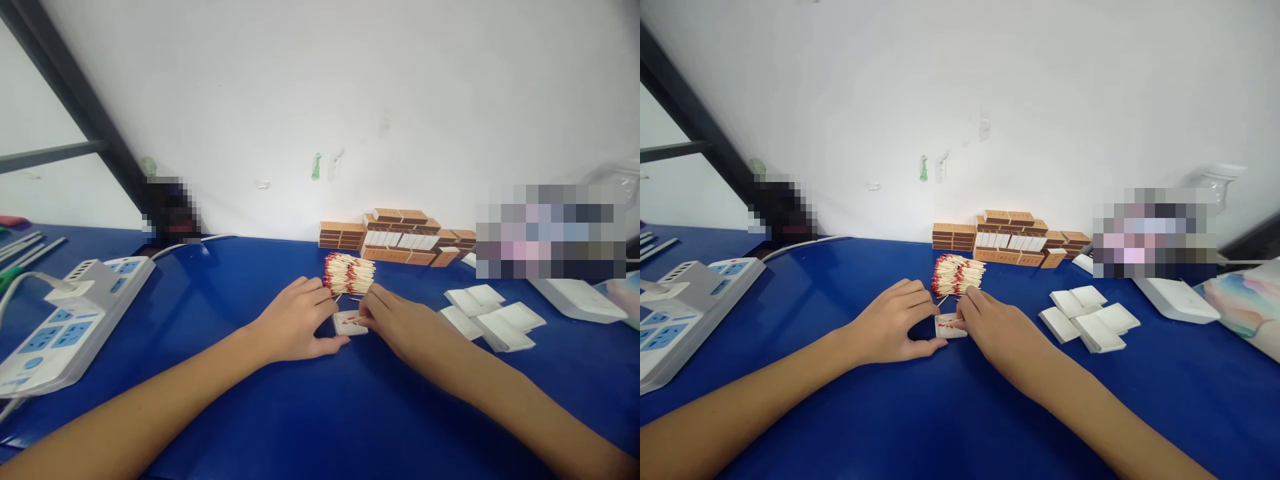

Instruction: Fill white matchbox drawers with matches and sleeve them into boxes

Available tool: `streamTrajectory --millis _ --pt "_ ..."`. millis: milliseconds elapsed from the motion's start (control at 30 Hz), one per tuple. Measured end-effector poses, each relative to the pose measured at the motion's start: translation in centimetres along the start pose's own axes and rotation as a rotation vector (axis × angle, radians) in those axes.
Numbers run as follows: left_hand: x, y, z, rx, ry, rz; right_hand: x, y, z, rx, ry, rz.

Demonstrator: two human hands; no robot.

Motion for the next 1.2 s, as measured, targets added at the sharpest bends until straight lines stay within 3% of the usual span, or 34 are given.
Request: streamTrajectory --millis 200,533,833,933,1200 --pt "-0.1 0.1 0.1 0.026 0.005 -0.012 -0.1 -0.3 0.2 -0.012 -0.047 -0.009" --pt "0.0 -0.2 0.0 0.025 -0.011 0.006 0.8 1.8 0.3 -0.254 -0.147 -0.135" --pt "0.0 -0.3 -0.2 0.038 -0.018 0.007 0.4 1.6 1.2 -0.414 -0.001 -0.125" --pt "0.0 -0.4 -0.2 0.035 -0.020 0.009 0.2 1.9 1.3 -0.490 0.047 -0.194" --pt "0.0 -0.5 0.0 0.033 -0.030 0.019 0.5 2.9 0.7 -0.669 -0.012 -0.391"
Point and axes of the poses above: each hand's wrist, its own x-axis away from the middle knuckle, its own z-axis out of the back of the hand, y = z × x, the point moved 8 cm from there along -x, towards the middle knuckle, and after that the axes turned 6 degrees about -x, right-handed, at the moved point
